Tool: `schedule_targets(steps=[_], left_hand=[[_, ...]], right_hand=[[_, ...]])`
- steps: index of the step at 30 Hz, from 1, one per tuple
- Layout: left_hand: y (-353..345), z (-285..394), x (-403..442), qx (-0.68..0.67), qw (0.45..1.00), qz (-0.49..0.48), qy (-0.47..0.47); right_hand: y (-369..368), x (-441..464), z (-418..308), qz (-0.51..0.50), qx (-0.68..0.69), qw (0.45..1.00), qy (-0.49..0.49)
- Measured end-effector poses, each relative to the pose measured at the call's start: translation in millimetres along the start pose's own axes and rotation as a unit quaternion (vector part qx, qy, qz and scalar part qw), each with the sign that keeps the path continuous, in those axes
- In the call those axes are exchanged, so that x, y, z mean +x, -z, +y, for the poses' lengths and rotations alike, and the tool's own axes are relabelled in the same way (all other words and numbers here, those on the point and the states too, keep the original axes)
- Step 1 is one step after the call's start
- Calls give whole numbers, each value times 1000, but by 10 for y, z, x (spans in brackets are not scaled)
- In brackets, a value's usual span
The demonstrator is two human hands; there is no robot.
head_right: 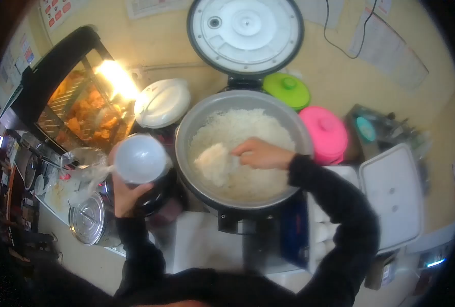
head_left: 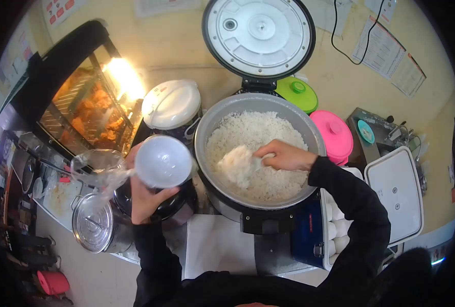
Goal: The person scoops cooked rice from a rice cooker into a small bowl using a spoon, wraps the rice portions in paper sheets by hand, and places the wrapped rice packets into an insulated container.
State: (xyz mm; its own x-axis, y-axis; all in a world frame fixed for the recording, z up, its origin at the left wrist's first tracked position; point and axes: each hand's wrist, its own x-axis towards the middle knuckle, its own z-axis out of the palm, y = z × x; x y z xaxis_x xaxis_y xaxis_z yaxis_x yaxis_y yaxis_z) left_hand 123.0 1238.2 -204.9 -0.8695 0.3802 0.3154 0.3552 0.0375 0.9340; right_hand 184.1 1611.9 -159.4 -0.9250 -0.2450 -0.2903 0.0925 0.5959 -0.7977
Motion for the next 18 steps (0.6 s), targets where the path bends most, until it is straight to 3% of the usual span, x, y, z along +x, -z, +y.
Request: schedule_targets(steps=[3, 7, 9, 10, 13, 15, 18], left_hand=[[-141, 26, 342, 78, 993, -86, 9], [-891, 325, 613, 45, 989, -134, -32], [-1194, 353, 688, -117, 988, -81, -66], [-1201, 398, 684, -128, 987, -84, -48], [-1136, 449, 672, -134, 986, -97, 11], [-950, 300, 642, -98, 987, -121, 49], [-741, 212, 444, -110, 992, -29, 46]], right_hand=[[284, -177, -152, 141, -72, 978, 138], [234, -356, -737, 293, -250, 892, 238], [-2, -424, -943, 311, -372, 851, 202], [-63, -446, -981, 317, -431, 825, 183], [20, -443, -941, 387, -369, 813, 230], [257, -352, -839, 387, -390, 810, 203], [644, 82, -95, 317, -481, 811, 99]])
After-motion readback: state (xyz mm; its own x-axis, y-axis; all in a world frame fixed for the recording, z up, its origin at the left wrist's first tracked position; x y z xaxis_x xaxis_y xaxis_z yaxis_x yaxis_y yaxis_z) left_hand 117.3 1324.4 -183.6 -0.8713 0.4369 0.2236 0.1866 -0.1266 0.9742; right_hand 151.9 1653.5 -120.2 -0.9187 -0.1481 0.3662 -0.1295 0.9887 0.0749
